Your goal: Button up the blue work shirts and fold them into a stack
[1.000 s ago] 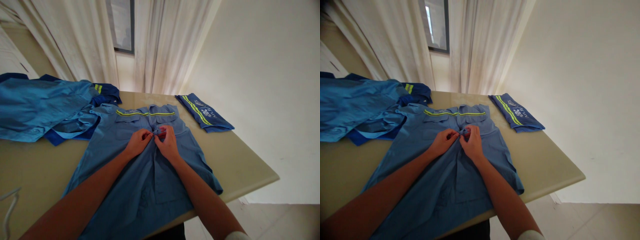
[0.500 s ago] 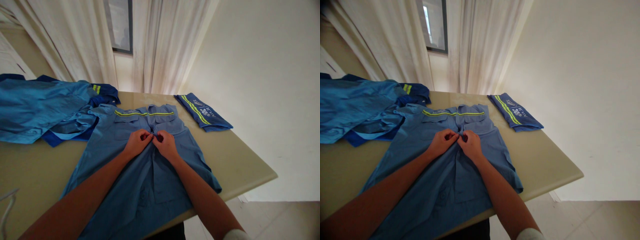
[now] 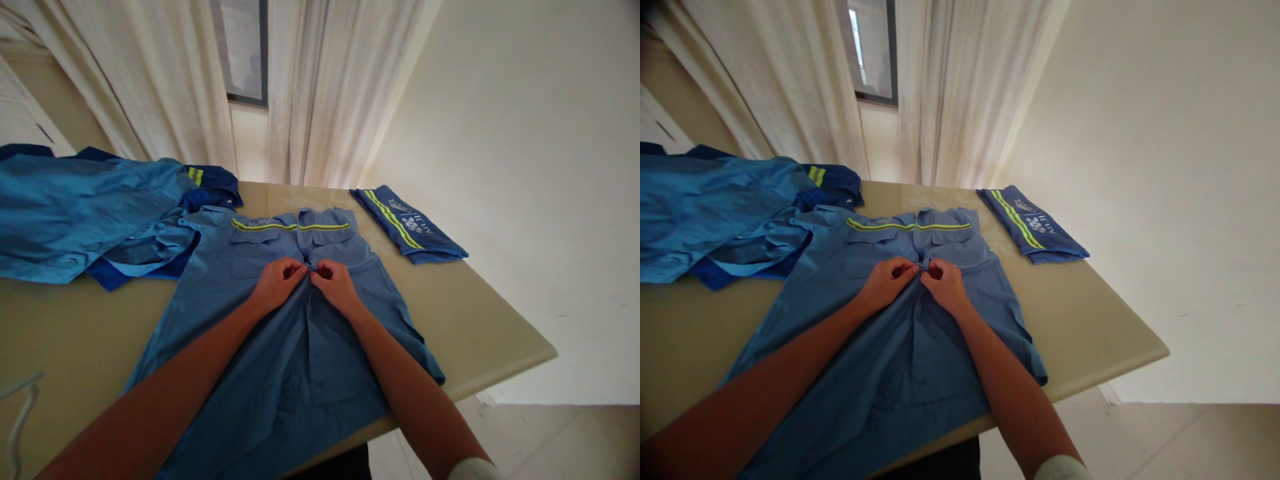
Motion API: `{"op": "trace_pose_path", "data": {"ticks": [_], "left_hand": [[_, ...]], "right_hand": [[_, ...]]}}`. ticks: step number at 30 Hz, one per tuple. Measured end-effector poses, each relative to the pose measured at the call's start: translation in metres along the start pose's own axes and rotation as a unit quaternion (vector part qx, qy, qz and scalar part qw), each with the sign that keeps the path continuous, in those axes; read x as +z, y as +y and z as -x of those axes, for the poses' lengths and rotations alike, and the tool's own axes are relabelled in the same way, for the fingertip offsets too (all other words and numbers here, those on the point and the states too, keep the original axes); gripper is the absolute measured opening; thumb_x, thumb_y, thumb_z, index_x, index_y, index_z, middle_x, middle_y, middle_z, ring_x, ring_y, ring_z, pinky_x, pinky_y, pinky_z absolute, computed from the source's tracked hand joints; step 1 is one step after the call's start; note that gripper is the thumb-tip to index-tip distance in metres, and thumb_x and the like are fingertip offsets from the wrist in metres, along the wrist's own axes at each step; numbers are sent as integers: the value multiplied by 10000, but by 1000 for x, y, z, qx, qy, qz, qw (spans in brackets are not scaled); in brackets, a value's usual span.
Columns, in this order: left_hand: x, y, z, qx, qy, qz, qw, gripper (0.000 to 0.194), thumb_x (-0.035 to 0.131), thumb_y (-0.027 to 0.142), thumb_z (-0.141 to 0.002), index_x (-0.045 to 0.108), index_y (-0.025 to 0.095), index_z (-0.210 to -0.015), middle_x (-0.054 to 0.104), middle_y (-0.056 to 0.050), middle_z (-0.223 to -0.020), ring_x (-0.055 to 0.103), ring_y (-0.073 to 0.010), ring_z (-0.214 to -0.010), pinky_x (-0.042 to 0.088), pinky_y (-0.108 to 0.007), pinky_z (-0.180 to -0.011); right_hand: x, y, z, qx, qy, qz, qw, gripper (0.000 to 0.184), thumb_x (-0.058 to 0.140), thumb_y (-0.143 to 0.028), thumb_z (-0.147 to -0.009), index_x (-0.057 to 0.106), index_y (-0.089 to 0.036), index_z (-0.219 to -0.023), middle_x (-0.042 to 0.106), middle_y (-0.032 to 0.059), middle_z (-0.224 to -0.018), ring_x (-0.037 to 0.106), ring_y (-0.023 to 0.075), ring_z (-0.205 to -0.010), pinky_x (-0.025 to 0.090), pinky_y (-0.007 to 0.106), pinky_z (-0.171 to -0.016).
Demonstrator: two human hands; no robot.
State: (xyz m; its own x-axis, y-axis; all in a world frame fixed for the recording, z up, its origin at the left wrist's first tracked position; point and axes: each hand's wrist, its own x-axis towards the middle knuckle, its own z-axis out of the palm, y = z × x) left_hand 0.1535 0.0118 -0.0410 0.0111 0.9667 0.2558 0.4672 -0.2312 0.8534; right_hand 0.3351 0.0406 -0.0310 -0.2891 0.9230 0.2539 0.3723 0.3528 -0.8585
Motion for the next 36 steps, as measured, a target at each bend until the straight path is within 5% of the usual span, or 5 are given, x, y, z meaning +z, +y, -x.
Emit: {"op": "trace_pose_path", "data": {"ticks": [7,22,36], "left_hand": [[-1,-2,-1,12,-27,5,1000,332,558,455,-957,751,186,-931,750,-34,-842,649,-184,-737,475,-303,-685],[-1,-2,-2,10,-25,-36,999,333,621,479,-871,753,180,-937,613,14,-674,541,-152,-618,406,-286,-606],[-2,0,-4,7,-54,-43,998,201,605,354,-807,711,186,-843,522,46,-612,482,-133,-577,351,-269,-570]], "right_hand": [[1,4,-1,16,-19,-27,999,205,642,-357,-741,514,-218,-661,472,-53,-608,437,115,-568,330,239,-543],[-2,-12,9,-93,-33,193,976,87,620,-145,-864,660,-210,-822,649,5,-803,564,153,-716,392,255,-696],[6,-18,17,-63,-23,275,959,71,646,-176,-905,691,-224,-932,701,37,-936,620,184,-837,404,278,-746]]}}
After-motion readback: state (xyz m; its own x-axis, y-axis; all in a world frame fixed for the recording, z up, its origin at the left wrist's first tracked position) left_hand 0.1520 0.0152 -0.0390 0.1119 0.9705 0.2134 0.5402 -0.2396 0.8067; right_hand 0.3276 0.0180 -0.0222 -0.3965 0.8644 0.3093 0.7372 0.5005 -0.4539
